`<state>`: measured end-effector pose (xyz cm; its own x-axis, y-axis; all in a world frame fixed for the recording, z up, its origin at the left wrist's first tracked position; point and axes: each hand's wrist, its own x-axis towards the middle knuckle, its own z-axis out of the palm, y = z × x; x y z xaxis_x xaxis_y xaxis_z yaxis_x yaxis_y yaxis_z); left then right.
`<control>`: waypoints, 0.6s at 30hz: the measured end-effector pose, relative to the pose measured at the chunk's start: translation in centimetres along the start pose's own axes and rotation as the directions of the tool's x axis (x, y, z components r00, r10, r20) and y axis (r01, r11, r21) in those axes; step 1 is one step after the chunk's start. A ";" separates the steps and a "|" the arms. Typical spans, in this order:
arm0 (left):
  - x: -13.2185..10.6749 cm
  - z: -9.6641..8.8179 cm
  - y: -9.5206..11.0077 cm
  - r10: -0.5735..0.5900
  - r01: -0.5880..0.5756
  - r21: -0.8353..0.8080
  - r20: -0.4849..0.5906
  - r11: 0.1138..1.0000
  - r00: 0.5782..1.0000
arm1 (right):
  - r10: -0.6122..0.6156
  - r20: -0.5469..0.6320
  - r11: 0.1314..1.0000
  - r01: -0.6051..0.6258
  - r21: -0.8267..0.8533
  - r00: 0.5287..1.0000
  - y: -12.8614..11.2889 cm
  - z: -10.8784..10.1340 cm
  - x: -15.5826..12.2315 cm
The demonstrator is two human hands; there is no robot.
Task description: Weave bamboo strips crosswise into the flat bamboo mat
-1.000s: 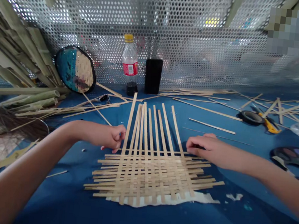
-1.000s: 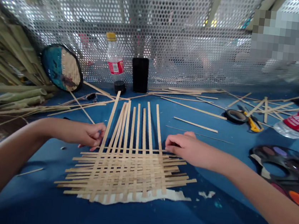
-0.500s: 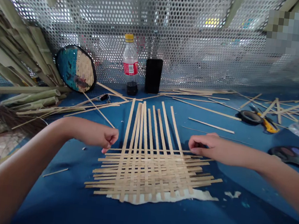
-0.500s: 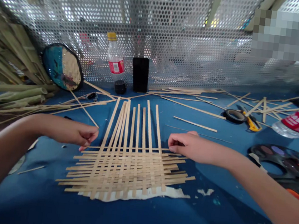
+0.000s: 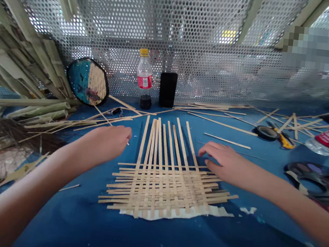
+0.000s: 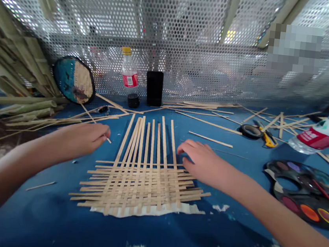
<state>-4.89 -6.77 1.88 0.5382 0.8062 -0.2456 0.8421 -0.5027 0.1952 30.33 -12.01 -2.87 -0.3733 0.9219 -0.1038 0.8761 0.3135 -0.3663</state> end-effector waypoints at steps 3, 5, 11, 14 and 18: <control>-1.1 2.6 3.9 0.100 -0.095 0.056 -0.114 0.994 0.988 | -0.048 -0.082 0.993 0.057 0.107 0.995 -3.4 1.7 -0.6; -1.6 5.0 6.0 0.148 -0.143 0.088 -0.050 0.986 0.988 | -0.125 -0.136 0.991 0.130 0.029 0.983 -5.2 3.4 -0.9; -2.0 8.9 7.5 0.047 -0.035 0.063 -0.203 0.997 0.978 | -0.152 -0.315 0.979 0.099 -0.178 0.937 -7.2 7.0 -1.0; -1.7 9.0 7.6 0.058 -0.047 0.056 -0.213 0.997 0.975 | -0.137 -0.338 0.972 0.062 -0.225 0.931 -7.6 7.3 -0.6; -1.1 9.0 8.1 0.036 -0.011 0.110 -0.233 0.994 0.972 | -0.133 -0.326 0.972 0.058 -0.229 0.936 -8.0 7.4 -0.2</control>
<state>1.70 -14.53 -4.78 0.5457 0.8379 -0.0105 0.8349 -0.5426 0.0922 21.15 -16.41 -6.71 -0.3661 0.8955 0.2532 0.8995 0.4102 -0.1505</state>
